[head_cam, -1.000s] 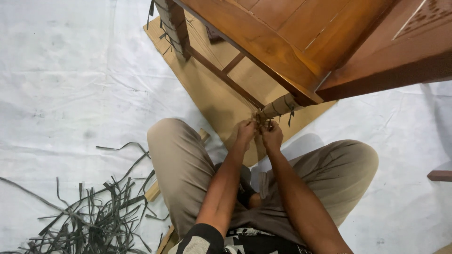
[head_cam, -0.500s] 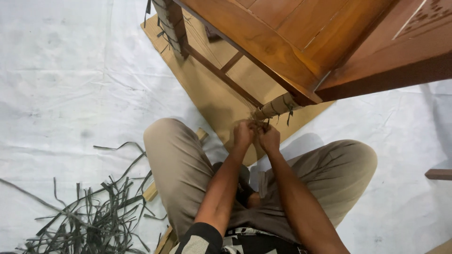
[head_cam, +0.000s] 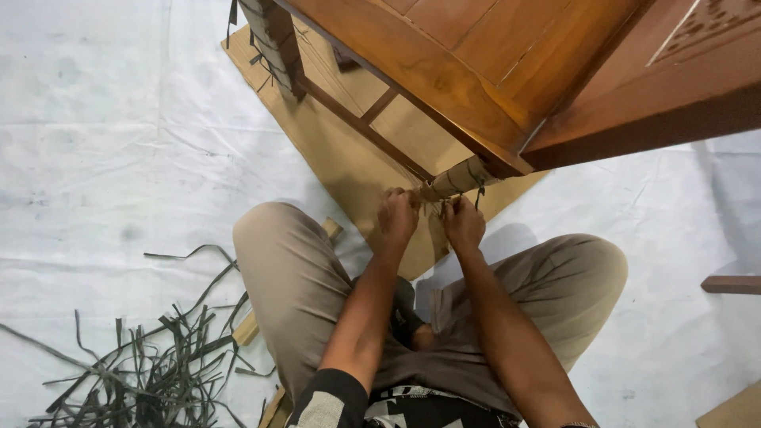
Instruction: Wrapping the legs of a wooden chair with cardboard and plastic strips for protection.
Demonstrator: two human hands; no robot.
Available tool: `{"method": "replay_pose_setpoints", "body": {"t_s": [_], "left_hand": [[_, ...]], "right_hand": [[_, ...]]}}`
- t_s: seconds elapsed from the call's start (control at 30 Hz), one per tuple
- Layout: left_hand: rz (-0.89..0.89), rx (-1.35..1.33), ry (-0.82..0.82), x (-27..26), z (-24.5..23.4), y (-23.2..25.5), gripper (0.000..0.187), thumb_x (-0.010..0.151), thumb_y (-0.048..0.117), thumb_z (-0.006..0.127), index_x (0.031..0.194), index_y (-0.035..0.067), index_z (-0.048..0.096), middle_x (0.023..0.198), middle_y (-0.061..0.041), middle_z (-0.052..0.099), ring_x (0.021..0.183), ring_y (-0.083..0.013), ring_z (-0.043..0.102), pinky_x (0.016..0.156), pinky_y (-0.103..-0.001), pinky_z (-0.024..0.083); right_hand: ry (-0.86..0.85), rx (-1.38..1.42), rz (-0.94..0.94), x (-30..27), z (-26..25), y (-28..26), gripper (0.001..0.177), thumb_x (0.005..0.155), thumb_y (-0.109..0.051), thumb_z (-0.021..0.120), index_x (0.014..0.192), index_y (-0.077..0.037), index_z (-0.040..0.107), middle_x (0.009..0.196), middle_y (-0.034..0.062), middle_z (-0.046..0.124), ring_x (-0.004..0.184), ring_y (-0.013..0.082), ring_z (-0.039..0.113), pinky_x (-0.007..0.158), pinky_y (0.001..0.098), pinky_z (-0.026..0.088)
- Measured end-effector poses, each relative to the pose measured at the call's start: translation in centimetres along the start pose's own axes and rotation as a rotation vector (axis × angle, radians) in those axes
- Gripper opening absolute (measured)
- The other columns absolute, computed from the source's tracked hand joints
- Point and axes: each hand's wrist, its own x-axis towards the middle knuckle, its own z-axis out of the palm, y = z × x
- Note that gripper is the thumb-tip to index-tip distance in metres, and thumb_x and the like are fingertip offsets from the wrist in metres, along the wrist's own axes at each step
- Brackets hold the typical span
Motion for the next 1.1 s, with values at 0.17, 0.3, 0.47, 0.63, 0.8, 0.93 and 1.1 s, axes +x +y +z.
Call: {"method": "replay_pose_setpoints", "body": {"t_s": [0.17,0.3,0.47,0.63,0.8,0.93,1.1], "left_hand": [[-0.092,-0.013,-0.006,1.3,2.2,-1.2,0.011,0.088,0.027,0.069,0.098,0.024,0.072,0.102,0.002,0.067,0.107,-0.0251,0.070,0.089,-0.045,0.060],[-0.123,0.099,-0.049,1.3,0.1,0.3,0.007,0.089,0.028,0.067,0.094,0.025,0.072,0.093,0.003,0.073,0.097,-0.0237,0.075,0.085,-0.040,0.060],[-0.165,0.064,-0.042,1.6,0.5,0.1,0.008,0.087,0.029,0.070,0.092,0.023,0.071,0.087,-0.003,0.074,0.088,-0.0299,0.077,0.078,-0.044,0.061],[-0.247,-0.201,-0.134,2.7,3.4,-2.8,0.012,0.088,0.031,0.071,0.097,0.025,0.073,0.089,-0.007,0.075,0.092,-0.0333,0.076,0.083,-0.047,0.059],[-0.299,-0.575,-0.210,1.9,7.4,-4.3,0.014,0.089,0.029,0.066,0.094,0.028,0.079,0.084,-0.007,0.077,0.093,-0.0301,0.075,0.085,-0.043,0.058],[-0.329,-0.750,-0.276,0.4,8.1,-2.7,0.024,0.084,0.022,0.074,0.107,0.015,0.079,0.102,-0.017,0.077,0.103,-0.0337,0.071,0.093,-0.045,0.054],[-0.347,-0.775,-0.282,-0.5,6.6,-2.0,0.026,0.083,0.026,0.075,0.108,0.022,0.081,0.098,-0.008,0.078,0.092,-0.0242,0.072,0.089,-0.037,0.056]], "right_hand": [[-0.023,0.012,0.073,1.0,1.2,0.9,0.023,0.097,-0.036,0.064,0.102,-0.014,0.069,0.093,0.0174,0.076,0.100,0.0461,0.071,0.086,0.0567,0.055],[-0.028,0.030,0.102,1.2,0.9,0.8,0.026,0.097,-0.042,0.062,0.102,-0.016,0.068,0.094,0.0178,0.075,0.102,0.0462,0.070,0.088,0.0568,0.055],[-0.001,0.092,0.173,0.9,1.4,1.2,0.027,0.094,-0.041,0.065,0.097,-0.015,0.066,0.093,0.0209,0.073,0.104,0.0469,0.069,0.091,0.0569,0.053],[0.030,0.216,0.159,1.6,4.0,4.3,0.032,0.089,-0.044,0.070,0.091,-0.013,0.067,0.087,0.0195,0.071,0.098,0.0477,0.069,0.086,0.0575,0.053],[0.039,0.316,0.242,1.8,8.6,6.8,0.028,0.088,-0.047,0.070,0.088,-0.019,0.074,0.085,0.0107,0.074,0.094,0.0403,0.071,0.083,0.0505,0.054],[-0.098,0.684,0.339,0.6,9.9,6.1,0.018,0.082,-0.034,0.077,0.085,-0.017,0.077,0.076,0.0063,0.069,0.076,0.0239,0.066,0.066,0.0341,0.052],[-0.208,0.915,0.404,-1.3,7.3,3.6,0.016,0.088,-0.023,0.075,0.089,-0.007,0.075,0.070,0.0096,0.067,0.063,0.0175,0.063,0.054,0.0259,0.051]]}}
